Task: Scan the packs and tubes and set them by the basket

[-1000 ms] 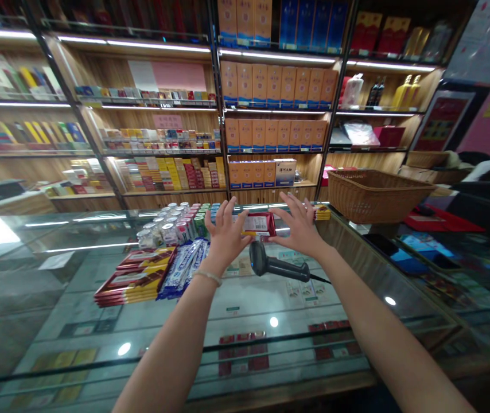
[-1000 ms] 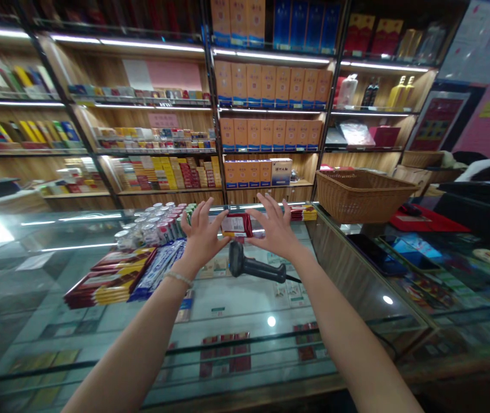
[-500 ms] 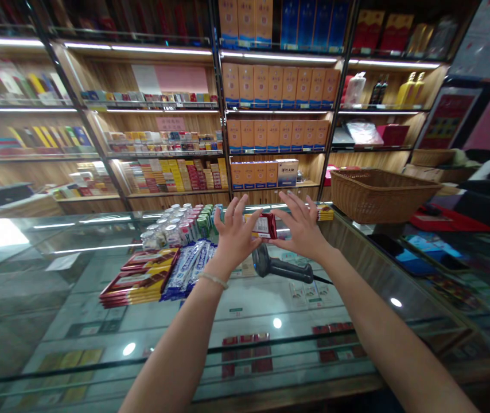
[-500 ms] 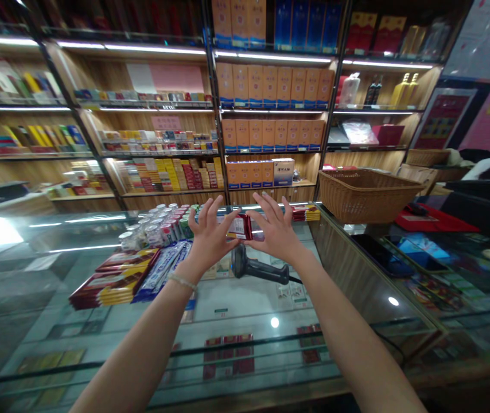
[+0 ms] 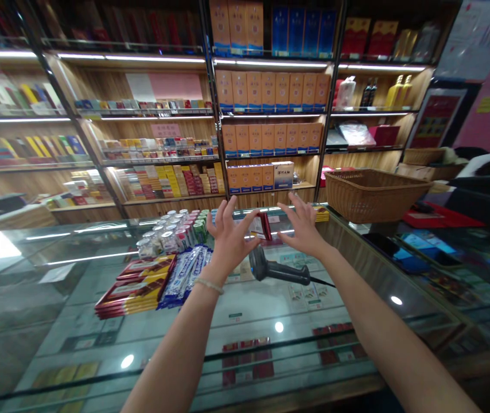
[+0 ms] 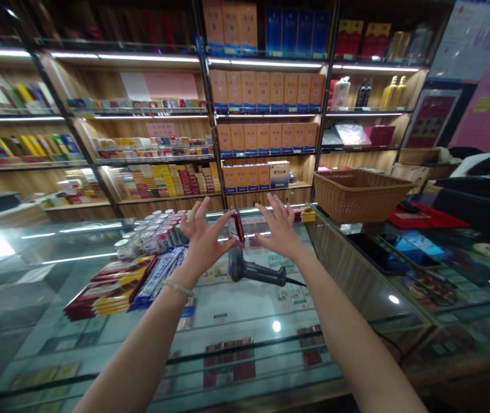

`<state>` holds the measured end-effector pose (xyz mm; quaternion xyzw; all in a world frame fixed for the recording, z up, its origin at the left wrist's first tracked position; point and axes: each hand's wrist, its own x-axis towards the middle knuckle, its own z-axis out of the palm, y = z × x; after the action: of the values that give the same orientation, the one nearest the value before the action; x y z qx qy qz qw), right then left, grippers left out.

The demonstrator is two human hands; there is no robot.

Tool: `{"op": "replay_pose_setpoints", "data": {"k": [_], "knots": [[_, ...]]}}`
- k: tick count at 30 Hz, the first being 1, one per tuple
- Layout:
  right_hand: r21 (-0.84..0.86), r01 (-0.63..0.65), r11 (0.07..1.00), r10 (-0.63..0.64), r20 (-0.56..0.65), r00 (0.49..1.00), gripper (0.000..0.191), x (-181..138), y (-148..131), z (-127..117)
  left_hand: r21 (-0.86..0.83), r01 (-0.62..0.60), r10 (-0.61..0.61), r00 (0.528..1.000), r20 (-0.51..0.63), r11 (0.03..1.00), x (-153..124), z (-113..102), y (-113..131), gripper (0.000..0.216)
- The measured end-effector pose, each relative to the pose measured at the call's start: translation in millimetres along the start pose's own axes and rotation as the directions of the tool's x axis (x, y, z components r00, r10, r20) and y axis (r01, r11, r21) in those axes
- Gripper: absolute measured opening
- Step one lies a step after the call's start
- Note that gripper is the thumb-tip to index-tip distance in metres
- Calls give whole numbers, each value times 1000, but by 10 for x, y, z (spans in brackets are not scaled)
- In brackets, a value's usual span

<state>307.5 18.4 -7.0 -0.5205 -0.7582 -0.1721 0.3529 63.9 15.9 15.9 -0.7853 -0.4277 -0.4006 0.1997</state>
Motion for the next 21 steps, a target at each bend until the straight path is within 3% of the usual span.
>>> {"op": "replay_pose_setpoints", "data": {"k": [4, 10, 21], "knots": [[28, 14, 1000, -16, 61, 998, 88, -31, -43, 110, -40, -54, 55, 998, 35, 998, -14, -18, 107, 65], [81, 37, 996, -41, 48, 998, 68, -39, -111, 123, -86, -69, 74, 995, 59, 994, -31, -11, 175, 67], [-3, 72, 997, -72, -37, 997, 59, -27, -4, 29, -118, -63, 72, 995, 75, 991, 21, 6, -94, 76]]}}
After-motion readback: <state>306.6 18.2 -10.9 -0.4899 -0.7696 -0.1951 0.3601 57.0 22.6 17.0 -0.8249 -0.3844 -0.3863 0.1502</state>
